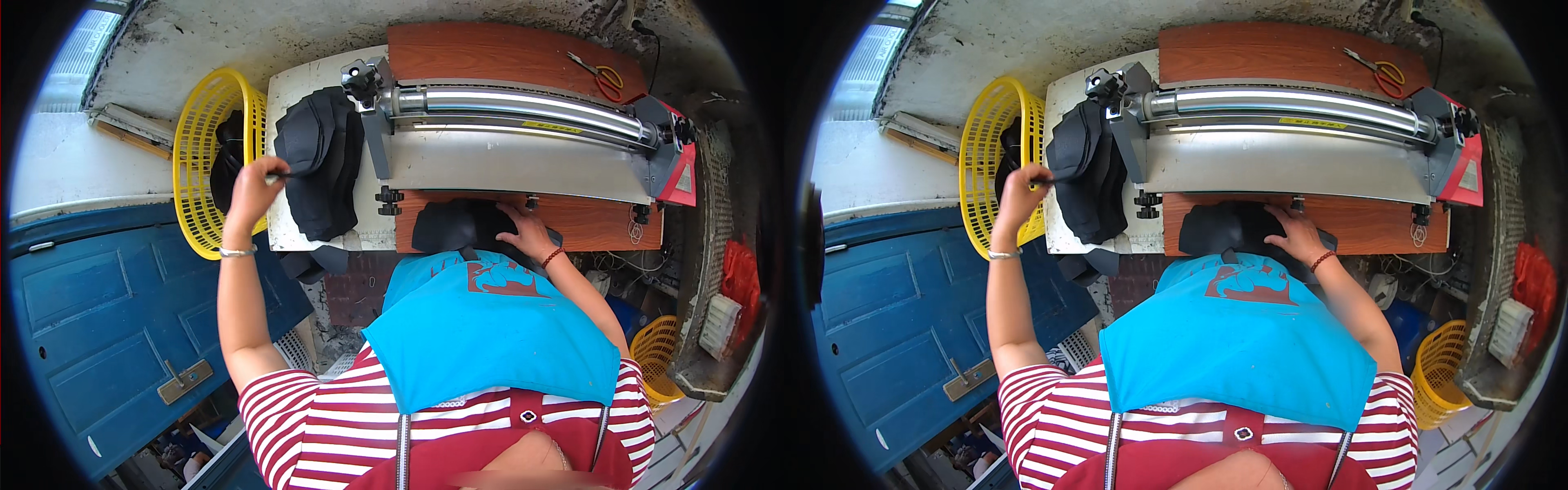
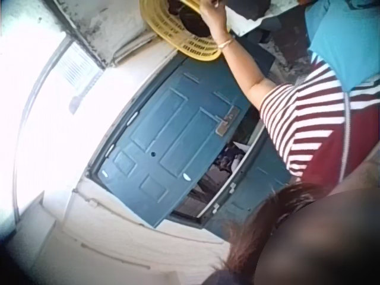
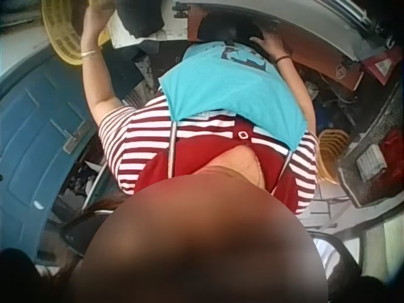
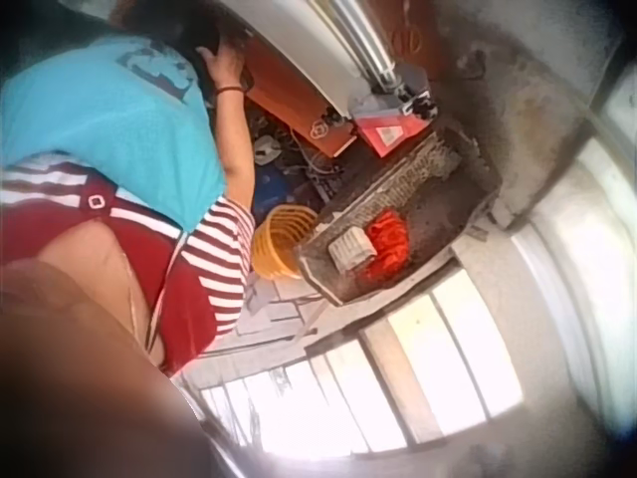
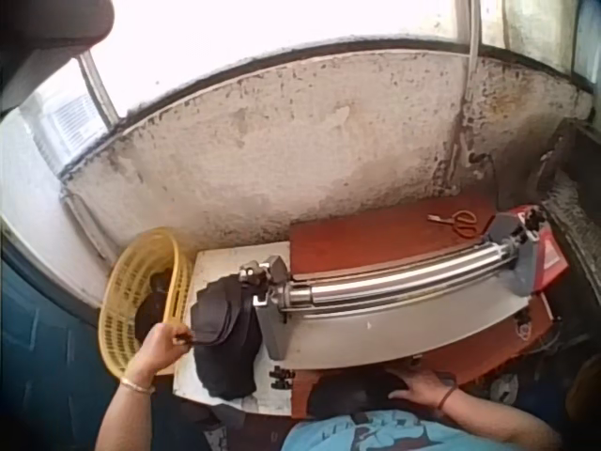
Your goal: The person is applying glue or a coating to shoe material components using a roller machine.
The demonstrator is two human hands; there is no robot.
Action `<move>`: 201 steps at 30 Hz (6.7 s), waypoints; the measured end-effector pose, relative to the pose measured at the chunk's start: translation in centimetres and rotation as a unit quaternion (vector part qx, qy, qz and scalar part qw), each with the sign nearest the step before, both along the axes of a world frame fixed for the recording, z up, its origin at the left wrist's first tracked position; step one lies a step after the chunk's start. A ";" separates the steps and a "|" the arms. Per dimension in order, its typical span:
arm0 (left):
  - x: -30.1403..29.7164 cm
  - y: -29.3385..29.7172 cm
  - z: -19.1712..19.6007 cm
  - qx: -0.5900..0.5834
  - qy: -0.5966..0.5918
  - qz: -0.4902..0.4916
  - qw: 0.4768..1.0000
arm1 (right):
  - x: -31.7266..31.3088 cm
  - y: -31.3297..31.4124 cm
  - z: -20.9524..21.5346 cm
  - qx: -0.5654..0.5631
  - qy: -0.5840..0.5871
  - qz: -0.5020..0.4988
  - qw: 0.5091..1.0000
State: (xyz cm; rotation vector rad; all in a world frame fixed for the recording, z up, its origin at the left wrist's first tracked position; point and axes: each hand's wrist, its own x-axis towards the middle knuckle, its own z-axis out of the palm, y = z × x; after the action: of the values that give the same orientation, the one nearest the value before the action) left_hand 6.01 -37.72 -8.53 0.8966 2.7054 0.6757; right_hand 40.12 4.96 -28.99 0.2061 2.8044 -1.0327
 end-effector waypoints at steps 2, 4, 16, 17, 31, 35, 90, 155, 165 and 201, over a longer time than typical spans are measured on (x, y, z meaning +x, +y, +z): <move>2.4 -1.7 -2.3 -0.006 -0.028 0.039 0.999 | -0.2 -0.1 0.6 0.003 -0.012 0.001 1.000; 4.2 -2.2 -2.9 -0.006 -0.004 0.053 0.999 | -0.3 -0.3 1.0 0.006 -0.027 0.001 1.000; 6.7 -3.4 -5.8 -0.109 0.035 0.017 0.993 | 0.0 -0.6 0.7 0.011 -0.027 -0.020 0.999; 6.8 -3.3 -6.2 -0.112 0.029 0.013 0.993 | 0.0 -0.6 0.7 0.009 -0.033 -0.023 0.999; 7.4 -1.6 -5.3 -0.074 0.031 0.079 0.994 | -2.0 -3.0 1.5 0.099 0.035 0.005 0.994; 8.6 0.5 -3.7 -0.042 0.051 0.048 0.997 | -3.1 -4.0 1.3 0.166 0.084 0.067 0.980; -2.8 36.3 9.5 0.174 -0.145 -0.003 0.974 | -5.2 -6.5 1.0 0.139 0.106 0.073 0.982; 0.5 35.0 -0.9 0.063 0.111 -0.266 0.955 | -3.5 0.3 15.7 -0.349 0.147 -0.260 0.888; 0.7 36.5 -3.0 -0.081 -0.106 -0.194 0.972 | -9.9 3.1 14.4 -0.131 0.160 -0.257 0.944; -2.5 33.2 10.8 0.311 -0.091 -0.001 0.946 | -4.0 -6.2 -1.4 0.124 0.182 0.131 0.967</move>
State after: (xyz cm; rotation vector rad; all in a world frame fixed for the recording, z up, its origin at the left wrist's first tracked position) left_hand 3.49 -4.50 2.27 0.8947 2.3430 1.5766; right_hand 36.15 -1.21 -30.34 -0.3581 3.1669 -0.7179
